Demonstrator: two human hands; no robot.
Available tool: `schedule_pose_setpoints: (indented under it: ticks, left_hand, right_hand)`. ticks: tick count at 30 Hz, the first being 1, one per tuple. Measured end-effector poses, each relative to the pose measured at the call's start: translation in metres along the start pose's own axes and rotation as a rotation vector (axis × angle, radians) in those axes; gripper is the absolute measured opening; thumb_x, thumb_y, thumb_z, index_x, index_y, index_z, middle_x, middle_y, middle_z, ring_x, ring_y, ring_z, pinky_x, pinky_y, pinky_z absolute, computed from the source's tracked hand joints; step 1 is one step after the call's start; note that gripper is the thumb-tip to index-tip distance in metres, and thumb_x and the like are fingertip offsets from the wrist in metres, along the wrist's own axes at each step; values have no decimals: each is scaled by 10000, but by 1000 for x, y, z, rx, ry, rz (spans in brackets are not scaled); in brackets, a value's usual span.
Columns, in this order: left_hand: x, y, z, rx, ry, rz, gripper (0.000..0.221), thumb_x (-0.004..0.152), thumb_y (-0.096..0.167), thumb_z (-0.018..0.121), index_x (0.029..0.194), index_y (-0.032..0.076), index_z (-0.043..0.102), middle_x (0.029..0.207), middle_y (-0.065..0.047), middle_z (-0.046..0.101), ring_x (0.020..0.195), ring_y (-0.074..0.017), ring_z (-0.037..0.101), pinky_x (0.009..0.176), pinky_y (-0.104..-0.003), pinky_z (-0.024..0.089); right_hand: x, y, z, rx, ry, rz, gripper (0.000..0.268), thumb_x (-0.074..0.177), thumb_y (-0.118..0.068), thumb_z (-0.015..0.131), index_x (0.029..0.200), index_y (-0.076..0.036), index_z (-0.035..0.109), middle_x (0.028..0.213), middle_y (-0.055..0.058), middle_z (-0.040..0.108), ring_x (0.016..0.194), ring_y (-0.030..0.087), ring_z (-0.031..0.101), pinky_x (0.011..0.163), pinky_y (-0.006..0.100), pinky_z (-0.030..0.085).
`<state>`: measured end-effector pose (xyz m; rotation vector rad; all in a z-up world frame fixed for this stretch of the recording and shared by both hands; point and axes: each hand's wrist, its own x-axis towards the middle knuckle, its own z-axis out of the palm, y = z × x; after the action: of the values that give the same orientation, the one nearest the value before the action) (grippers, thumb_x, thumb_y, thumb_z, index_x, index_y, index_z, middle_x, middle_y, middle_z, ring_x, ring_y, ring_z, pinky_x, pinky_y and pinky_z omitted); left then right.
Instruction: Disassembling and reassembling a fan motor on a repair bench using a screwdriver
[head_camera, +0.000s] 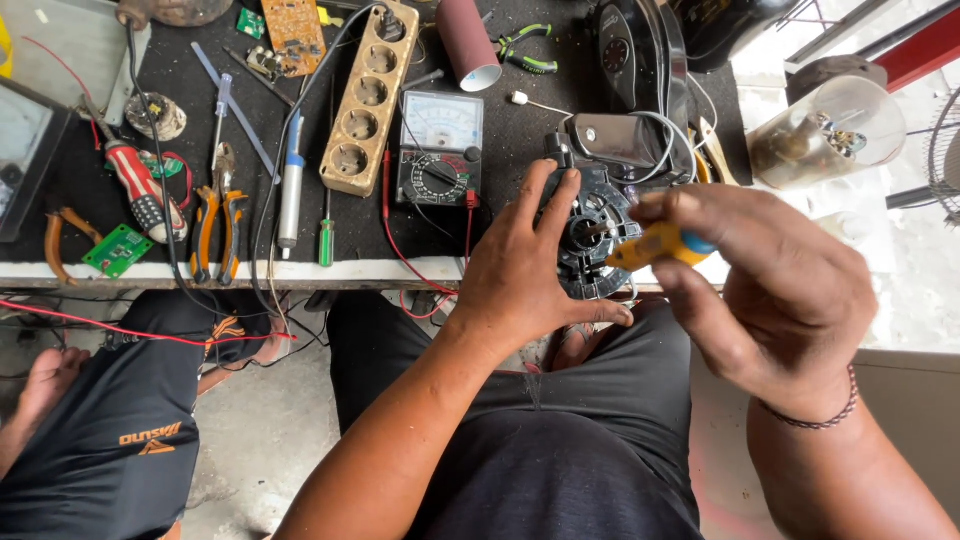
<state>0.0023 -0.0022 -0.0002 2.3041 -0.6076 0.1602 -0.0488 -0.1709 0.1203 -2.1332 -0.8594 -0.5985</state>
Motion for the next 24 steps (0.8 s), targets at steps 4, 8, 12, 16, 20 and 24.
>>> schedule_pose_setpoints:
  ticks: [4, 8, 12, 16, 20, 24]
  left_hand:
    - [0, 1, 1, 28, 1, -8, 1315, 604, 702, 930, 1572, 55, 318, 1650, -189, 246, 1384, -392, 496, 1082, -477, 450]
    - [-1, 1, 1, 128, 42, 17, 1265, 634, 727, 899, 1563, 68, 348, 1628, -185, 295, 1202, -407, 586, 1009, -499, 484]
    - [0, 3, -1, 129, 24, -4, 1266, 623, 729, 896, 1561, 72, 354, 1641, -162, 277, 1209, -396, 582, 1018, -503, 474]
    - [-1, 2, -2, 136, 11, 17, 1270, 651, 744, 880, 1574, 65, 333, 1644, -177, 258, 1254, -392, 567, 1049, -508, 459]
    - [-1, 0, -1, 135, 32, 16, 1266, 634, 712, 908, 1565, 64, 347, 1640, -164, 273, 1196, -394, 595, 1015, -506, 473]
    - [-1, -1, -2, 124, -8, 3, 1267, 670, 721, 884, 1586, 66, 303, 1654, -175, 239, 1340, -390, 518, 1074, -516, 441]
  right_hand:
    - [-9, 3, 4, 315, 2, 208, 387, 1023, -186, 484, 1284, 99, 488, 1438, 348, 544, 1371, 470, 630, 1201, 553, 600]
    - [-8, 5, 2, 19, 24, 76, 342, 973, -115, 669, 1263, 50, 595, 1158, 222, 603, 1085, 324, 657, 941, 374, 566]
    - [1, 1, -2, 39, -13, 43, 337, 1021, -134, 491, 1231, 117, 569, 1299, 371, 614, 1257, 458, 655, 1106, 495, 552]
    - [-7, 2, 0, -21, 24, 35, 299, 1012, -3, 682, 1286, 83, 599, 1165, 272, 675, 1027, 313, 723, 937, 372, 605]
    - [-8, 5, 0, 148, -1, 104, 440, 1025, -101, 584, 1401, 88, 457, 1362, 316, 542, 1202, 390, 676, 1091, 439, 595]
    - [-13, 5, 1, -81, 16, 80, 426, 1016, -87, 717, 1378, 55, 540, 1138, 192, 726, 1025, 290, 727, 970, 378, 568]
